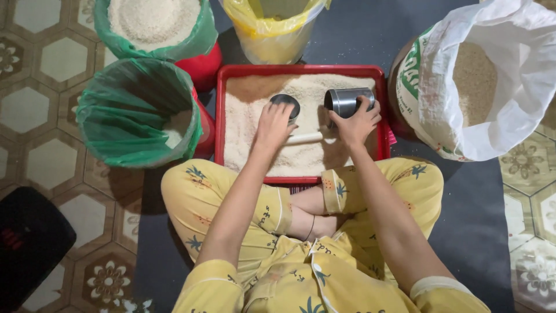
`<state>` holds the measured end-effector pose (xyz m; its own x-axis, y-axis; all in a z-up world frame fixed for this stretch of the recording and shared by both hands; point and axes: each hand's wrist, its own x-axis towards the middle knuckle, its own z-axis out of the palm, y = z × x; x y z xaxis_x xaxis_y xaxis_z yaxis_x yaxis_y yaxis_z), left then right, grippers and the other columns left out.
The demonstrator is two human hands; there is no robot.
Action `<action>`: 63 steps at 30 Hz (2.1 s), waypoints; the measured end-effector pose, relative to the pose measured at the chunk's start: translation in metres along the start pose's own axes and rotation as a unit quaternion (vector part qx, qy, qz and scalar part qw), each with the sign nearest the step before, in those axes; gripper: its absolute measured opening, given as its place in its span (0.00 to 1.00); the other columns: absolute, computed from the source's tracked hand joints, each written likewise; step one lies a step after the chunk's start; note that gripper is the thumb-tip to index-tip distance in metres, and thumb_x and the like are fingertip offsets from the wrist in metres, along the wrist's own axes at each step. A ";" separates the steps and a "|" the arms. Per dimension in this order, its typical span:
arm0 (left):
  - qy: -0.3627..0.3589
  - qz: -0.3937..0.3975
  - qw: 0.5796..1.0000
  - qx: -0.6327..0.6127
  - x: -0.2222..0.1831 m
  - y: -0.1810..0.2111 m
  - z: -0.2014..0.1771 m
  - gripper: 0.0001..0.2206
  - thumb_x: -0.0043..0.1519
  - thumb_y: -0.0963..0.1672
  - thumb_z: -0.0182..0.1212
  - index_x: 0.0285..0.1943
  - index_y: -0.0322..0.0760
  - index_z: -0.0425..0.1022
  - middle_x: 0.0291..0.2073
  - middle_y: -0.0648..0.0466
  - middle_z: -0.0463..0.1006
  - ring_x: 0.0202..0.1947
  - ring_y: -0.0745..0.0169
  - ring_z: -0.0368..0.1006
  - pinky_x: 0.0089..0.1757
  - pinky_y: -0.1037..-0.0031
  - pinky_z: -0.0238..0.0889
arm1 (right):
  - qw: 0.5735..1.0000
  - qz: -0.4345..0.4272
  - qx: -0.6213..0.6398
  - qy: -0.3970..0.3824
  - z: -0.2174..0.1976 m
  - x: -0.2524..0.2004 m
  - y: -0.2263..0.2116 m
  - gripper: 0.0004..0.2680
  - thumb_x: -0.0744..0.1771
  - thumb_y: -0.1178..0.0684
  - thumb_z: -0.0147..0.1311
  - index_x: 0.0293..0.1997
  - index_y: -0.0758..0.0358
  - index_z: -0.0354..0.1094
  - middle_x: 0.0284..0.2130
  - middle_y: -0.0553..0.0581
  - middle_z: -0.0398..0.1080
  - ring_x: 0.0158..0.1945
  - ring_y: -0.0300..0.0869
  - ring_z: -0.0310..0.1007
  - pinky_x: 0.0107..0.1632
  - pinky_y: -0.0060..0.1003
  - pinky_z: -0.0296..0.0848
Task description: A person sitting on the floor scoops powder from a red tray into small metal cups and transfers it into larger bags.
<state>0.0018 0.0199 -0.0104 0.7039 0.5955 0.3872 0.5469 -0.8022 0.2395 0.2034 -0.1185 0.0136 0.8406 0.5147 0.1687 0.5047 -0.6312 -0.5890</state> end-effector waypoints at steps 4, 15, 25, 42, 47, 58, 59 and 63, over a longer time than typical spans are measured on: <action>-0.058 -0.065 0.996 0.024 -0.021 -0.021 0.029 0.12 0.64 0.55 0.58 0.39 0.50 0.73 0.31 0.56 0.82 0.38 0.57 0.81 0.56 0.62 0.63 | 1.000 0.010 -0.014 -0.004 0.002 -0.002 -0.008 0.33 0.55 0.33 0.73 0.60 0.49 0.57 0.63 0.71 0.49 0.64 0.71 0.56 0.58 0.68 0.63; -0.151 -0.332 0.912 -0.188 0.004 0.047 0.020 0.23 0.72 0.53 0.42 0.69 0.37 0.63 0.39 0.33 0.82 0.45 0.28 0.81 0.48 0.44 0.71 | 0.995 0.036 0.064 -0.062 0.014 -0.019 -0.029 0.32 0.53 0.33 0.75 0.58 0.43 0.60 0.61 0.70 0.53 0.61 0.72 0.61 0.58 0.69 0.65; 0.001 -0.234 0.969 -0.072 0.027 0.038 0.040 0.11 0.70 0.49 0.51 0.52 0.41 0.69 0.23 0.43 0.80 0.33 0.39 0.82 0.43 0.55 0.72 | 0.937 0.180 0.292 -0.067 -0.019 -0.032 0.032 0.32 0.56 0.38 0.79 0.62 0.51 0.63 0.51 0.67 0.68 0.53 0.55 0.73 0.57 0.43 0.70; 0.049 0.096 0.989 0.103 -0.021 0.024 0.110 0.05 0.63 0.49 0.55 0.37 0.53 0.67 0.18 0.62 0.76 0.21 0.62 0.76 0.35 0.67 0.63 | 0.931 0.132 0.342 0.000 -0.041 -0.048 0.017 0.31 0.57 0.46 0.80 0.61 0.52 0.60 0.47 0.59 0.65 0.49 0.44 0.67 0.54 0.38 0.67; 0.039 0.100 0.991 0.083 -0.020 0.025 0.087 0.06 0.62 0.49 0.59 0.39 0.49 0.69 0.20 0.58 0.78 0.23 0.59 0.77 0.37 0.65 0.63 | 0.963 0.067 0.261 0.003 -0.054 -0.037 0.004 0.32 0.56 0.44 0.80 0.61 0.50 0.60 0.52 0.64 0.61 0.55 0.55 0.67 0.60 0.46 0.64; -0.042 -0.047 0.998 -0.018 -0.065 0.061 -0.041 0.12 0.56 0.46 0.68 0.44 0.50 0.69 0.39 0.59 0.70 0.49 0.56 0.68 0.51 0.63 0.62 | 0.951 -0.271 0.150 -0.015 -0.104 -0.020 -0.088 0.33 0.55 0.50 0.80 0.61 0.56 0.59 0.67 0.73 0.46 0.66 0.72 0.51 0.67 0.65 0.51; -0.042 -0.047 0.998 -0.018 -0.068 0.059 -0.030 0.12 0.56 0.46 0.68 0.44 0.50 0.69 0.39 0.59 0.70 0.49 0.56 0.68 0.51 0.63 0.62 | 0.951 -0.271 0.150 -0.014 -0.101 -0.019 -0.091 0.33 0.55 0.50 0.80 0.61 0.56 0.59 0.67 0.73 0.46 0.66 0.72 0.51 0.67 0.65 0.51; -0.051 -0.034 0.997 0.042 -0.073 0.053 0.007 0.04 0.62 0.47 0.59 0.43 0.54 0.76 0.40 0.61 0.74 0.50 0.60 0.67 0.51 0.65 0.58 | 0.945 -0.319 0.068 -0.032 -0.092 -0.015 -0.098 0.34 0.54 0.50 0.79 0.63 0.56 0.59 0.70 0.73 0.44 0.69 0.71 0.47 0.68 0.70 0.46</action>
<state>-0.0176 -0.0654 -0.0322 0.7041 0.6527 0.2797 0.6276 -0.7562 0.1851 0.1595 -0.1182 0.1415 0.3574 0.8019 0.4787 0.8716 -0.1022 -0.4795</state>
